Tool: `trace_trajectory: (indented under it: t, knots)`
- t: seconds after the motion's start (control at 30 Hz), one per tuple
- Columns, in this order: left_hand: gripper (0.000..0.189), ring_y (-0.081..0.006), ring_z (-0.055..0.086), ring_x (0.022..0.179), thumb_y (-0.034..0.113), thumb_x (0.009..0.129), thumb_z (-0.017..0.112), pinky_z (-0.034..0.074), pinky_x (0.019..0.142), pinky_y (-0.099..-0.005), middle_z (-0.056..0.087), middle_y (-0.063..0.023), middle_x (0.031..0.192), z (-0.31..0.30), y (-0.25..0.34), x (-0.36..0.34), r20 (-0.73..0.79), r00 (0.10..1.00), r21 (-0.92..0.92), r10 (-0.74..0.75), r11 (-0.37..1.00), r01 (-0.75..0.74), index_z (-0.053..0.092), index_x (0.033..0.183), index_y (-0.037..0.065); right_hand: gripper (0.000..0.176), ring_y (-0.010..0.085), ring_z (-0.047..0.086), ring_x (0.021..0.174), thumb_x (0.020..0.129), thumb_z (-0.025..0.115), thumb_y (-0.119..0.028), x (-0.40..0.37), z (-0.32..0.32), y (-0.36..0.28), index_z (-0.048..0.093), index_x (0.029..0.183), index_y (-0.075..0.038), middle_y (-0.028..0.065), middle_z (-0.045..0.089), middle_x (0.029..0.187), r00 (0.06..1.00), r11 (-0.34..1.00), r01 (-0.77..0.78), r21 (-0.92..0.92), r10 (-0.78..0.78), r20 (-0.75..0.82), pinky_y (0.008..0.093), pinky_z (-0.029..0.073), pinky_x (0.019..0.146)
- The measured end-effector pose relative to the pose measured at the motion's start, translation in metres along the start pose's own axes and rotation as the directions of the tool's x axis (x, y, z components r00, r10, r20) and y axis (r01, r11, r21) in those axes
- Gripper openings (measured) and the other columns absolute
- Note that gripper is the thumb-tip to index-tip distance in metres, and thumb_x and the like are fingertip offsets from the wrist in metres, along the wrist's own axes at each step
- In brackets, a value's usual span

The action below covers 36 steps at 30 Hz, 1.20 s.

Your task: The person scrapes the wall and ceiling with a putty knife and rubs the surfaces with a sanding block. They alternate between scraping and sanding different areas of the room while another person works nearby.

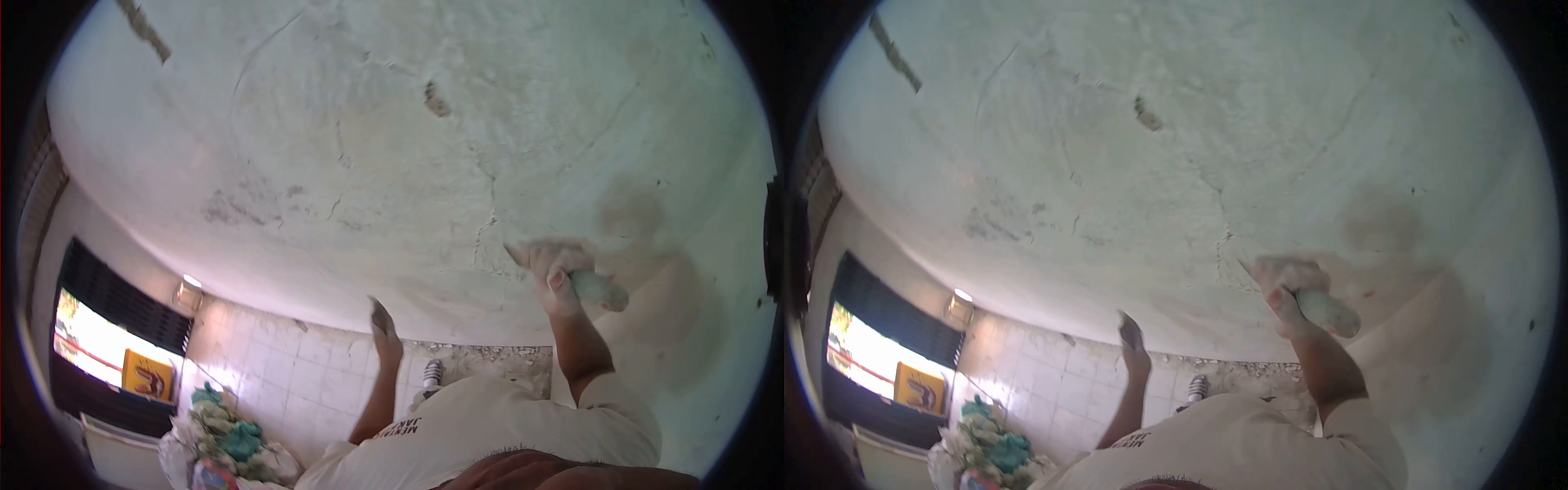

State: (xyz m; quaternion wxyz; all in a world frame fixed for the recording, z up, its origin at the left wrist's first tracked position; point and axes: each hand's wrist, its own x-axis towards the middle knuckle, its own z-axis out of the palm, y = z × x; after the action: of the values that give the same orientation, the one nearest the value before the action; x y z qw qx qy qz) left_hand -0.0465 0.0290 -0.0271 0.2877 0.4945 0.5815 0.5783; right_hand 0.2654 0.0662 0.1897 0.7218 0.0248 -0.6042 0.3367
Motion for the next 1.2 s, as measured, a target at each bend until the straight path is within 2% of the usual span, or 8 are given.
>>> trace_trajectory:
  t: [0.2,0.33,0.37,0.43,0.6,0.83,0.97,1.2]
  knots:
    - [0.066,-0.026,0.02,0.143,-0.014,0.088,0.034,0.024,0.111,-0.0335,0.015,-0.0149,0.157,-0.036,0.134,0.115,-0.312,0.808,0.174,0.5,0.866,-0.469,0.013,0.149,-0.002,0.032,0.011,0.045,0.056,0.081,0.065,0.0,-0.131,-0.031,-0.005,0.04,0.063,-0.008,0.0011,0.049,0.062,0.779,0.839,-0.543,0.027,0.515,-0.356,0.0277,0.035,0.049]
    - [0.061,-0.0255,0.024,0.141,-0.004,0.092,0.042,0.024,0.111,-0.0338,0.017,-0.0154,0.156,0.003,0.18,0.174,-0.388,0.833,0.014,0.394,0.907,-0.422,0.02,0.149,0.002,0.035,0.0099,0.028,0.045,0.085,0.062,-0.005,-0.168,-0.03,-0.017,0.034,0.065,-0.013,-0.0028,0.032,0.054,0.68,0.74,-0.666,-0.091,0.553,-0.481,0.0273,0.021,0.045]
    - [0.064,-0.0308,0.015,0.144,-0.002,0.09,0.045,0.015,0.116,-0.0418,0.017,-0.0182,0.156,0.034,0.195,0.173,-0.37,0.675,0.266,0.639,0.769,-0.582,0.02,0.148,0.001,0.035,0.0099,0.028,0.045,0.085,0.061,-0.005,-0.178,-0.029,-0.017,0.034,0.065,-0.013,-0.0029,0.032,0.053,0.648,0.722,-0.685,-0.098,0.543,-0.534,0.0278,0.021,0.045]
    - [0.073,-0.0481,0.006,0.141,0.006,0.08,0.056,0.0,0.112,-0.0605,0.015,-0.027,0.152,0.092,0.181,0.154,-0.333,0.629,0.496,0.703,0.698,-0.517,0.023,0.145,-0.003,0.034,0.0098,0.027,0.045,0.085,0.06,-0.005,-0.188,-0.03,-0.022,0.034,0.065,-0.013,-0.0029,0.031,0.053,0.626,0.711,-0.699,-0.082,0.553,-0.55,0.0285,0.02,0.045]
    - [0.073,-0.0616,0.005,0.133,0.014,0.08,0.059,0.001,0.108,-0.0675,0.019,-0.0407,0.142,0.141,0.048,0.069,0.202,0.767,0.502,0.609,0.608,-0.615,0.025,0.138,-0.013,0.032,0.0096,0.027,0.045,0.087,0.058,-0.005,-0.185,-0.017,-0.044,0.035,0.067,-0.014,-0.0033,0.031,0.053,0.568,0.683,-0.729,0.05,0.644,-0.513,0.0286,0.021,0.046]
    - [0.053,-0.0432,0.02,0.14,0.01,0.092,0.046,0.014,0.114,-0.0513,0.023,-0.0276,0.15,0.09,-0.055,0.001,0.145,0.98,0.366,0.136,0.913,-0.181,0.031,0.142,-0.004,0.027,0.0072,0.03,0.047,0.088,0.062,-0.01,-0.2,-0.026,-0.051,0.039,0.074,-0.013,-0.004,0.033,0.054,0.498,0.564,-0.823,-0.067,0.66,-0.562,0.0248,0.025,0.047]
    - [0.049,-0.0367,0.026,0.14,0.009,0.095,0.042,0.022,0.114,-0.0375,0.03,-0.026,0.148,0.057,-0.141,-0.037,0.183,0.979,0.021,0.09,0.995,-0.095,0.032,0.141,-0.005,0.021,0.0062,0.036,0.053,0.09,0.063,-0.018,-0.199,-0.021,-0.038,0.043,0.093,-0.012,-0.0022,0.041,0.067,0.468,0.495,-0.866,-0.071,0.752,-0.464,0.0218,0.03,0.046]
    - [0.046,-0.0288,0.031,0.138,0.016,0.099,0.041,0.022,0.112,-0.0337,0.038,-0.0216,0.145,0.021,-0.151,-0.071,0.339,0.891,0.07,-0.303,0.952,0.297,0.035,0.14,-0.004,0.028,0.01,0.046,0.061,0.091,0.06,-0.025,-0.187,0.019,0.015,0.045,0.108,-0.009,0.0012,0.047,0.08,0.436,0.404,-0.9,-0.167,0.812,-0.387,0.0236,0.038,0.049]
